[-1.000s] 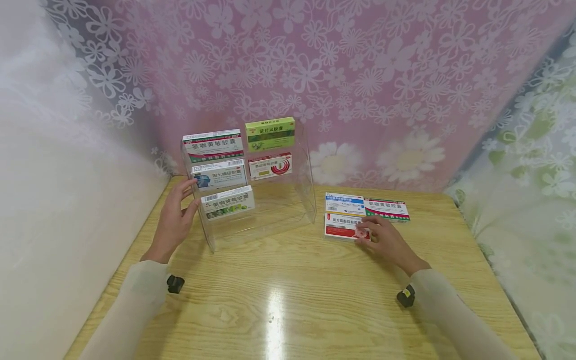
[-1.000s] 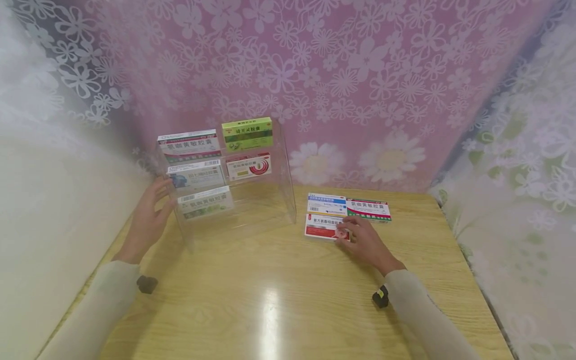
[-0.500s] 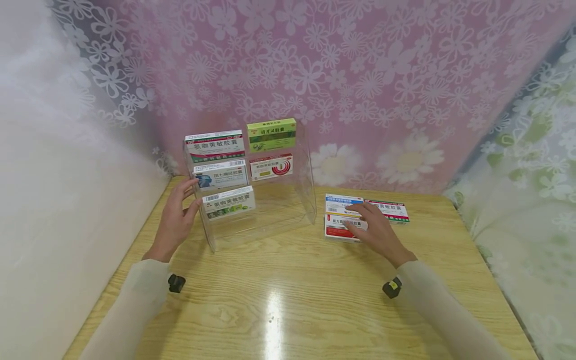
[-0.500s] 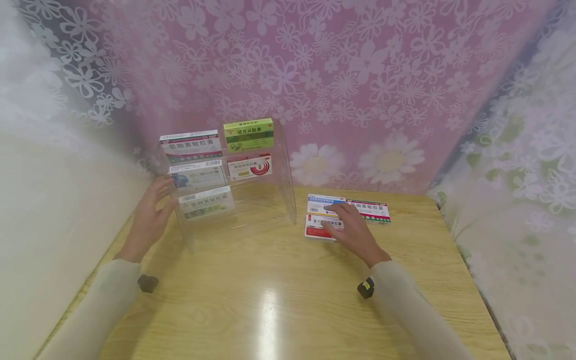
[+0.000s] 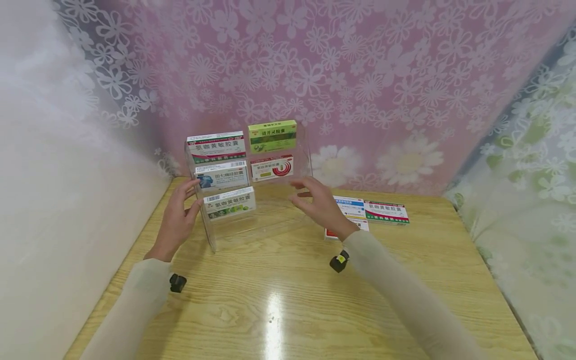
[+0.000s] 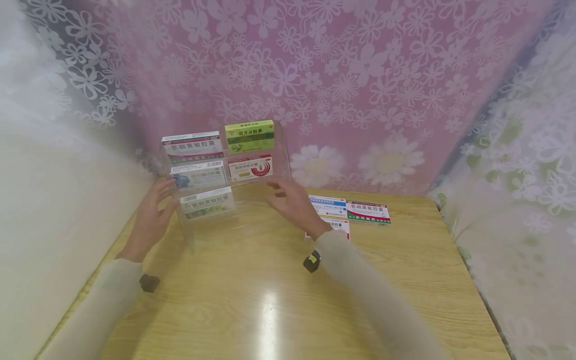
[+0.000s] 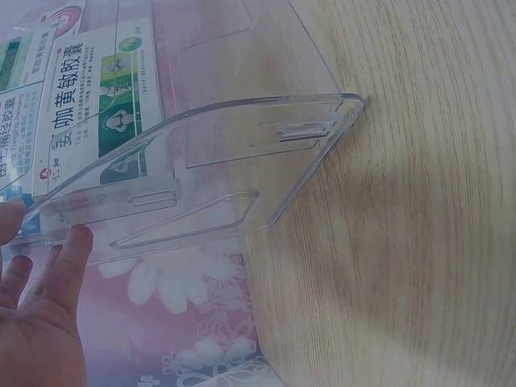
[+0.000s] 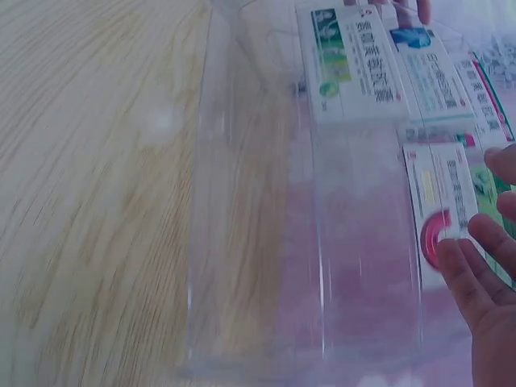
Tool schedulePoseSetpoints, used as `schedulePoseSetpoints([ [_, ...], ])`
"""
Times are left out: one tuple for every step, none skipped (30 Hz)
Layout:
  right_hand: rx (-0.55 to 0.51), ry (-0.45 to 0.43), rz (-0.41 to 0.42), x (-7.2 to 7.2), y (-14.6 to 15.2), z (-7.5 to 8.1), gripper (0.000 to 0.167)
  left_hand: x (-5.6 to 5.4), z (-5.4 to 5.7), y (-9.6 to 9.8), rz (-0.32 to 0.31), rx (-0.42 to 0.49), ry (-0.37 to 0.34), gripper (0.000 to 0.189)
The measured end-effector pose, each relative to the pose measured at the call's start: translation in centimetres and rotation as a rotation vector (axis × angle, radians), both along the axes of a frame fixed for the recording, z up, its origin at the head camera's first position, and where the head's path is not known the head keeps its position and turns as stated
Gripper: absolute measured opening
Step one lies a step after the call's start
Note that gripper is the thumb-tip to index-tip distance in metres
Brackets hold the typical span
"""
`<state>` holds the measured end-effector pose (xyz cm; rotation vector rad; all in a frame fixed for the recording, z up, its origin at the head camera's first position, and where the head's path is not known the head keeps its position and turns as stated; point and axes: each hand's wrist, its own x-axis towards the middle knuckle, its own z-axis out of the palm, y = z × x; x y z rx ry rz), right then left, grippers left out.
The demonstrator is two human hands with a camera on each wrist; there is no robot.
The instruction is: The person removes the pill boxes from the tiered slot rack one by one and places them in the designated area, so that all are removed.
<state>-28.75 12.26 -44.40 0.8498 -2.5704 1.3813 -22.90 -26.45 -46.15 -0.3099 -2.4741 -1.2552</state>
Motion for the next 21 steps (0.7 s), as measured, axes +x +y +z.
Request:
schedulePoseSetpoints([
  [-0.008,-0.015,0.01,-0.2,-0.9,0.1,0.047,0.0,0.0,0.0,0.002,-0.004,0.002,0.055],
  [-0.014,-0.026,0.022,-0.5,-1.8,0.2,0.047,-0.1,-0.1,0.0,0.003,-0.007,0.004,0.055],
  [-0.02,-0.039,0.039,-0.8,-2.6,0.2,0.048,-0.1,-0.1,0.0,0.005,-0.012,0.006,0.055],
  [-0.027,-0.054,0.056,-1.0,-3.5,0.2,0.048,-0.1,-0.2,-0.1,0.007,-0.015,0.009,0.055],
  [-0.025,-0.062,0.074,-1.3,-4.3,0.1,0.048,-0.1,-0.2,-0.1,0.008,-0.019,0.011,0.055],
  [-0.021,-0.065,0.093,-1.6,-5.1,0.0,0.049,-0.1,-0.2,-0.1,0.011,-0.021,0.012,0.054],
  [-0.016,-0.076,0.105,-1.7,-5.8,-0.2,0.05,-0.1,-0.3,-0.1,0.013,-0.024,0.012,0.054],
  [-0.012,-0.087,0.117,-1.9,-6.5,-0.3,0.051,-0.1,-0.3,-0.1,0.013,-0.024,0.013,0.054],
  [-0.008,-0.099,0.126,-1.9,-7.1,-0.5,0.052,-0.1,-0.3,-0.1,0.013,-0.022,0.014,0.054],
  [-0.002,-0.105,0.129,-2.0,-7.6,-0.7,0.053,-0.1,-0.3,-0.1,0.011,-0.02,0.015,0.054],
  [0.006,-0.108,0.13,-2.1,-8.1,-1.0,0.054,-0.1,-0.4,-0.1,0.011,-0.018,0.016,0.054],
  [0.011,-0.109,0.131,-2.2,-8.6,-1.2,0.055,-0.1,-0.4,-0.2,0.011,-0.017,0.018,0.054],
  [0.017,-0.108,0.128,-2.2,-9.0,-1.4,0.055,-0.2,-0.4,-0.2,0.01,-0.016,0.02,0.055],
  [0.021,-0.104,0.125,-2.3,-9.3,-1.5,0.055,-0.2,-0.5,-0.2,0.009,-0.015,0.022,0.055],
  [0.026,-0.1,0.12,-2.3,-9.7,-1.6,0.055,-0.2,-0.5,-0.2,0.008,-0.013,0.023,0.055],
  [0.028,-0.094,0.115,-2.3,-9.9,-1.7,0.055,-0.2,-0.5,-0.2,0.008,-0.013,0.025,0.055],
  [0.03,-0.087,0.108,-2.3,-10.2,-1.7,0.054,-0.2,-0.5,-0.2,0.008,-0.013,0.027,0.055],
  [0.032,-0.081,0.099,-2.3,-10.4,-1.6,0.053,-0.2,-0.5,-0.2,0.007,-0.013,0.029,0.055],
  [0.029,-0.078,0.09,-2.3,-10.5,-1.6,0.051,-0.3,-0.5,-0.3,0.007,-0.013,0.03,0.055],
  [0.026,-0.074,0.082,-2.3,-10.6,-1.5,0.047,-0.2,-0.6,-0.3,0.007,-0.013,0.031,0.055],
  [0.021,-0.07,0.078,-2.2,-10.7,-1.5,0.043,-0.3,-0.6,-0.3,0.007,-0.015,0.032,0.055],
])
